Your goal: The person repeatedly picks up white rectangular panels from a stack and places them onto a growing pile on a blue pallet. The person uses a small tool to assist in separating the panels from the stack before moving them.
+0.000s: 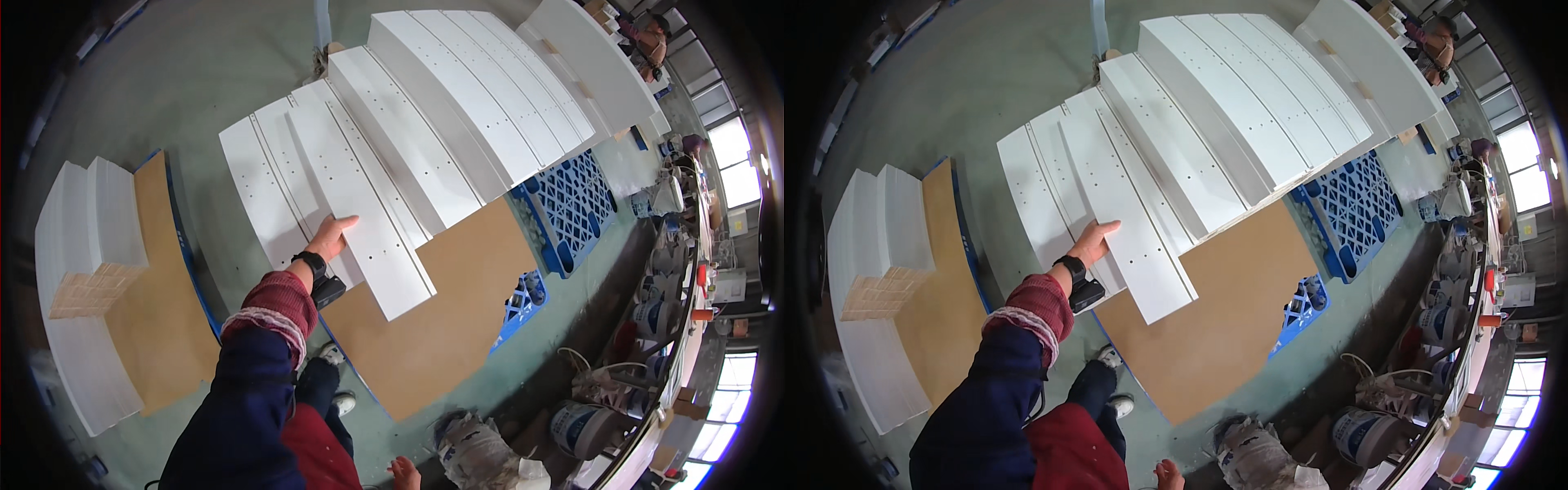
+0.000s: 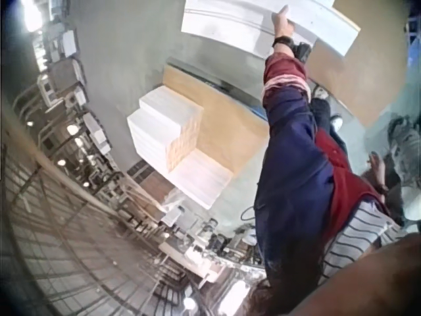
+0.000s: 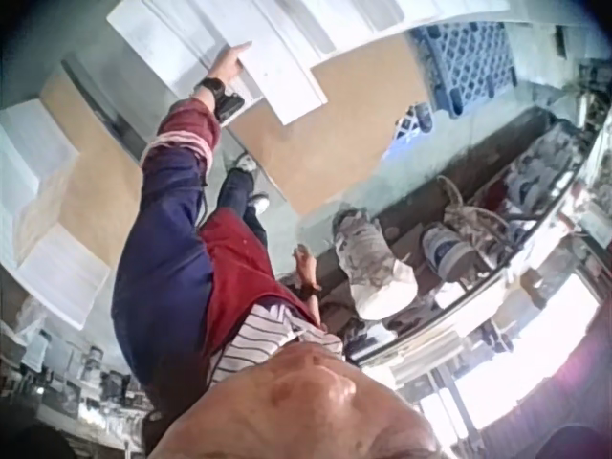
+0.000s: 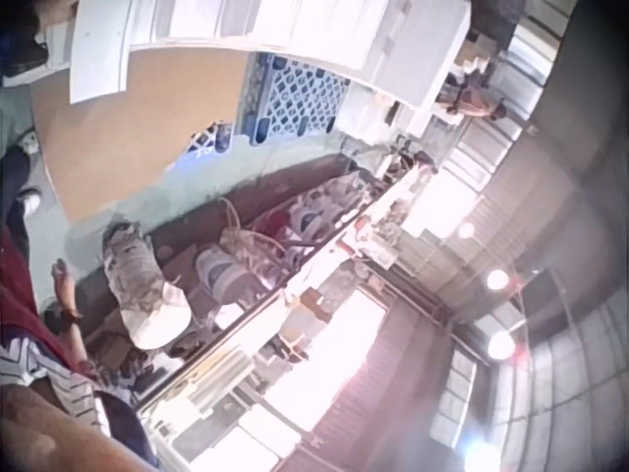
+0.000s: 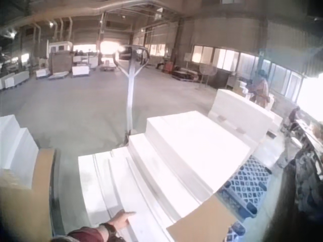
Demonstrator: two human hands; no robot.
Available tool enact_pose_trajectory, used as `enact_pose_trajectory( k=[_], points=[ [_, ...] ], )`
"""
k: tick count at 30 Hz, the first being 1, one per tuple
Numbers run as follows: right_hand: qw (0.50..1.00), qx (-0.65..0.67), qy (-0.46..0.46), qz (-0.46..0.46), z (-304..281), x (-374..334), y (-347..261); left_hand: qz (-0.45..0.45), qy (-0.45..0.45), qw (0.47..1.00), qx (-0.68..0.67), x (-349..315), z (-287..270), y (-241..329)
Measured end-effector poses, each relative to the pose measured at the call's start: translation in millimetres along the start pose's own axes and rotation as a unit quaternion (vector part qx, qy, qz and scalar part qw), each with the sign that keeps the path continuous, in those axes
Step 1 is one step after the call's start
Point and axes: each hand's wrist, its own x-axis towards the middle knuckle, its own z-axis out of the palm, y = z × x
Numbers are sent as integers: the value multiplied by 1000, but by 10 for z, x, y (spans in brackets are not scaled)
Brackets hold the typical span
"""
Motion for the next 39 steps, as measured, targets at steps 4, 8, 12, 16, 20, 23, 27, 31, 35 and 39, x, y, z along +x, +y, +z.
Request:
enact_pose_trajectory(
  k=[4, 8, 12, 16, 20, 23, 27, 31, 35, 39],
  points=[
    [999, -53, -8, 12, -137, 82, -107, 50, 76, 992, 90, 198, 22, 24],
    [998, 14, -8, 53, -212, 86, 43, 50, 128, 982, 127, 102, 149, 158],
    [990, 70, -66, 103, -279, 114, 123, 46, 118, 975, 182, 85, 214, 248],
    [991, 50, -96, 73, -357, 243, 480, -150, 146, 968, 136, -150, -206, -320],
    [992, 46, -110, 29, -577, 406, 867, -242, 93, 960, 109, -334, 282, -1010],
    [986, 120, -100, 66, -932, 341, 807, -154, 161, 971, 86, -351, 609, -1123],
    [957, 244, 5, 156, -1249, 159, 1001, -130, 190, 969, 92, -107, 722, -1144],
    [930, 281, 42, 232, -1196, 17, 900, -158, 202, 963, 81, 21, 553, -1061],
    [944, 252, -19, 213, -1213, 55, 1136, -79, 251, 960, 92, -75, 674, -1231],
    [982, 148, -57, 104, -1485, 262, 1249, -44, 247, 961, 115, -708, 925, -1582]
  ],
)
